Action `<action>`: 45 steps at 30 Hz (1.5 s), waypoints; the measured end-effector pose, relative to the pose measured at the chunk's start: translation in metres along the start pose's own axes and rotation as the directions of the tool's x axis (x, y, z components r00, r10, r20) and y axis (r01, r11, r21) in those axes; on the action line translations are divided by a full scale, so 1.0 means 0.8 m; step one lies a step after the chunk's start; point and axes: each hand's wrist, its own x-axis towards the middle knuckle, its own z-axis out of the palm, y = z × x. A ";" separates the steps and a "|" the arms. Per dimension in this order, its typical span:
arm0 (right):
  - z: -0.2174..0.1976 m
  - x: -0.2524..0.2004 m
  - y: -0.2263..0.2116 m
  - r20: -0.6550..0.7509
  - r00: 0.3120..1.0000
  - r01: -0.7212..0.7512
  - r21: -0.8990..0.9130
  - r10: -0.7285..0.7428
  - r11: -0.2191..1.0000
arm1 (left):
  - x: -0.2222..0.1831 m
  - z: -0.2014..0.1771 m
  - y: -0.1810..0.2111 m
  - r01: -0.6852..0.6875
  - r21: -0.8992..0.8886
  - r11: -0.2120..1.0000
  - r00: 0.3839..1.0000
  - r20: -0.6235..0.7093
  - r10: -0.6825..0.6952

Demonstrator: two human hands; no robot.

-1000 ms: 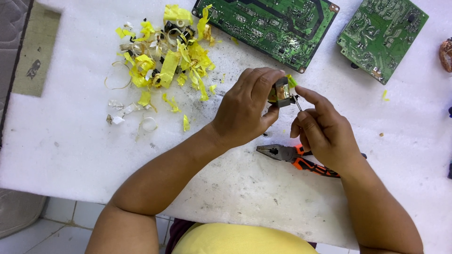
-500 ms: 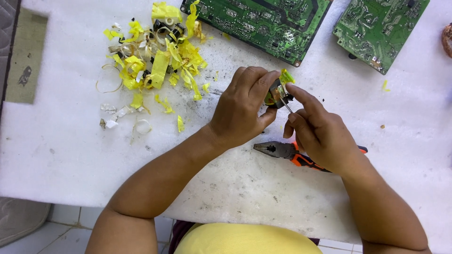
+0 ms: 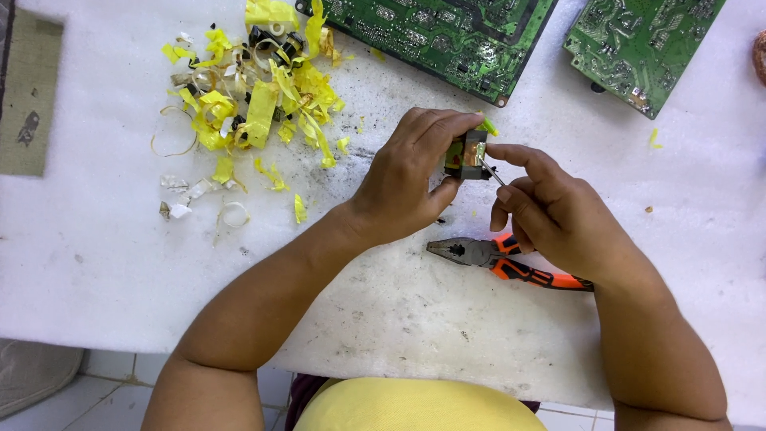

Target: Disassembling an electronic transformer component by removing insulation tape and prying the core using a screwdriver and pliers.

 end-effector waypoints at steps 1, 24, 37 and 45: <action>0.000 0.002 0.001 -0.001 1.000 -0.001 0.000 0.001 1.000 | 0.000 0.000 -0.004 -0.001 -0.001 1.000 1.000 0.001 0.001; -0.023 0.001 -0.013 0.119 0.992 0.016 -0.392 0.034 0.920 | -0.015 0.018 -0.013 0.148 -0.223 0.964 0.969 0.229 -0.096; -0.038 0.005 0.024 0.074 0.993 0.113 -0.529 -0.088 0.841 | -0.013 0.025 -0.017 0.022 -0.031 0.999 0.982 0.187 -0.016; -0.024 -0.008 0.032 -0.054 0.880 0.292 -0.723 -0.473 0.626 | -0.014 0.026 -0.016 -0.006 0.020 1.000 0.982 0.190 0.002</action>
